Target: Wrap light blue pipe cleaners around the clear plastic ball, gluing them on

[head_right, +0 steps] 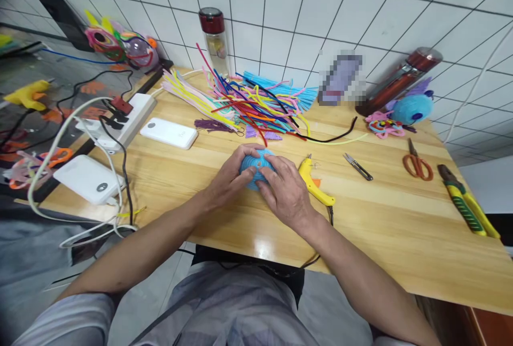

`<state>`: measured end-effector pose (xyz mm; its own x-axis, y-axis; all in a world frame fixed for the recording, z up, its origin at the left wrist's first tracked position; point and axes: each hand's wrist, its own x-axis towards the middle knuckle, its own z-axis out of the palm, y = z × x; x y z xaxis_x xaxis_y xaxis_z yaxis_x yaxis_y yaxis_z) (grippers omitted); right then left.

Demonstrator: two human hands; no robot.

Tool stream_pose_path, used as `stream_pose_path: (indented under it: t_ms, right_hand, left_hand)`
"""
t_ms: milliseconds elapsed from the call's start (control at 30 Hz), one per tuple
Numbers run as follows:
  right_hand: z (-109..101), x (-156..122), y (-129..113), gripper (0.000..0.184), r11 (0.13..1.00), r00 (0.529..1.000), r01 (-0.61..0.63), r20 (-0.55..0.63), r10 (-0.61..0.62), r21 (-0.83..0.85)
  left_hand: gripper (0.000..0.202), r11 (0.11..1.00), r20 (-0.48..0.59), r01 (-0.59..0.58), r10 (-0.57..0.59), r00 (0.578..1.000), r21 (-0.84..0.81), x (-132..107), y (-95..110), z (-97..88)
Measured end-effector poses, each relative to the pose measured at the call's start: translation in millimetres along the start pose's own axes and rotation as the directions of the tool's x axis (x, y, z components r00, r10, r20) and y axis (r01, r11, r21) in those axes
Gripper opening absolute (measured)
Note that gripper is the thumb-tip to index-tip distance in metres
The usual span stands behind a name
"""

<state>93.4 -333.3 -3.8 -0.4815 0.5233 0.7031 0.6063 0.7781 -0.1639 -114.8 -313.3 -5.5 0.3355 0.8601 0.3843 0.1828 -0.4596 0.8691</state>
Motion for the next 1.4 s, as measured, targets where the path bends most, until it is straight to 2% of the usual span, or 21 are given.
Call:
stream_pose_path:
  t_ms: [233,533,733,867,1000,1133,1267,1400]
  right_hand:
    - [-0.7,-1.5,-0.6,0.041,0.999,0.999,-0.032,0.020,0.032,0.031]
    - [1.2,-1.6,0.3,0.041,0.999,1.000,-0.022,-0.002,0.022,0.045]
    - [-1.7,0.7,3.8,0.034,0.997,0.998,-0.062,0.005,0.062,0.039]
    - [-7.2,-2.7,4.4,0.043,0.989,0.992,-0.114,0.070,0.107,0.095]
    - [-11.2,-6.4,3.2,0.053,0.971,0.978,-0.179,0.139,0.157,0.159]
    - [-13.4,-4.8,4.2,0.056,0.964,0.973,-0.184,0.177,0.150,0.191]
    - [-13.6,-3.5,6.9,0.051,0.969,0.970,-0.184,0.190,0.151,0.167]
    - [-10.5,-4.0,5.2,0.045,0.975,0.978,-0.159,0.161,0.134,0.153]
  left_hand:
    - [0.023,0.999,0.000,-0.048,0.048,0.999,0.002,-0.3,-1.5,0.7]
    - [0.025,0.999,0.003,-0.042,0.042,0.999,0.012,-1.0,-6.2,1.4]
    - [0.039,0.975,-0.022,-0.169,0.174,0.984,0.144,-3.7,-8.1,1.1]
    - [0.035,0.949,0.024,-0.193,0.194,0.981,0.250,-5.3,-4.3,0.7]
    - [0.047,0.921,0.024,-0.244,0.249,0.968,0.305,-7.1,-5.9,1.6]
    - [0.055,0.930,-0.009,-0.219,0.232,0.973,0.295,-8.0,-9.9,3.5]
    - [0.052,0.933,-0.020,-0.237,0.251,0.968,0.270,-6.1,-11.5,4.5]
    - [0.052,0.962,-0.050,-0.215,0.226,0.973,0.170,-7.0,-8.3,4.2]
